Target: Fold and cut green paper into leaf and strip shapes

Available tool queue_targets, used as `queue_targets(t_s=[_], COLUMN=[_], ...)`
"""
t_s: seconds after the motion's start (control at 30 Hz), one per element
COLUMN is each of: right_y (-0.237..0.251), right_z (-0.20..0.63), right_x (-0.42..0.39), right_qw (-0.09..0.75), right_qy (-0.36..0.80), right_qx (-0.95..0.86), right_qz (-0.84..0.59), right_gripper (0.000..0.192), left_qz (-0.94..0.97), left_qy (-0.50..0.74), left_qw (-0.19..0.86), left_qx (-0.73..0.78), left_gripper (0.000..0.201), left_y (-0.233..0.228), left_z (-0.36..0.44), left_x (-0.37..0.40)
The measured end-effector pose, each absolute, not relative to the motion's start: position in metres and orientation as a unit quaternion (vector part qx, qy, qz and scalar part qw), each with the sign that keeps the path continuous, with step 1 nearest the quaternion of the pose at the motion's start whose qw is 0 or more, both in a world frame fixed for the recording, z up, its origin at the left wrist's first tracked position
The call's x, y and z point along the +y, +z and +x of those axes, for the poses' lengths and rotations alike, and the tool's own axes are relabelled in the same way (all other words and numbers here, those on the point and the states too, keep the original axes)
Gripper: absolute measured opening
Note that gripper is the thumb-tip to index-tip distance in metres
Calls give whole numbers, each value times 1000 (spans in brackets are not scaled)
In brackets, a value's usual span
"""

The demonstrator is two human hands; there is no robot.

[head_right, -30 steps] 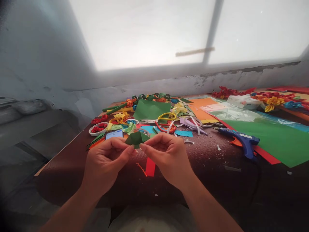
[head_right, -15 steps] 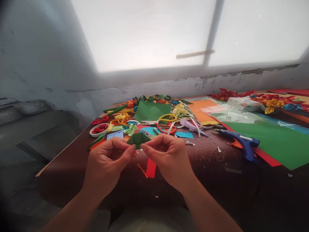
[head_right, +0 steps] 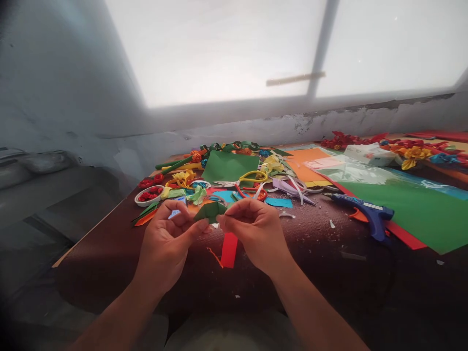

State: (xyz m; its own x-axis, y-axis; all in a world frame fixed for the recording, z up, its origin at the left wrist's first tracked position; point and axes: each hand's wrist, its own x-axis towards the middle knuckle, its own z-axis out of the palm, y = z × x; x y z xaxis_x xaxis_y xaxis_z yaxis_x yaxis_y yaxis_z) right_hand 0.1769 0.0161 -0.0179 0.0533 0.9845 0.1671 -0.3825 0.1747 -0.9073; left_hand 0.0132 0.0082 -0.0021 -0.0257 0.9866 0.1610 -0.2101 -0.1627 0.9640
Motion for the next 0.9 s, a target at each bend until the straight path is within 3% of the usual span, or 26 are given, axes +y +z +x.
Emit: queue_targets(t_s=[0.1,0.27,0.4,0.53,0.9], right_y=[-18,-27,-36,-32,-23], right_z=[178,182,189,200,212], right_x=[15,6,1,3,-5], right_qw=[635,627,631,598,556], right_qy=[548,509,269,50,-209], right_qx=[-427,-498,-652,-754,-782], right_qz=[-339,-315,-323,-268,-189], right_gripper=[36,21,26,18,18], left_qz=[479,451,437,457,504], left_qy=[587,593,568,514,442], left_qw=[519,560,606,645,667], left_qx=[396,363,345,333,326], left_gripper=[44,40,34,28,24], left_y=[-3,-2,0,3,6], left_z=[12,8,4,0,2], left_x=[8,5,2,-1,-6])
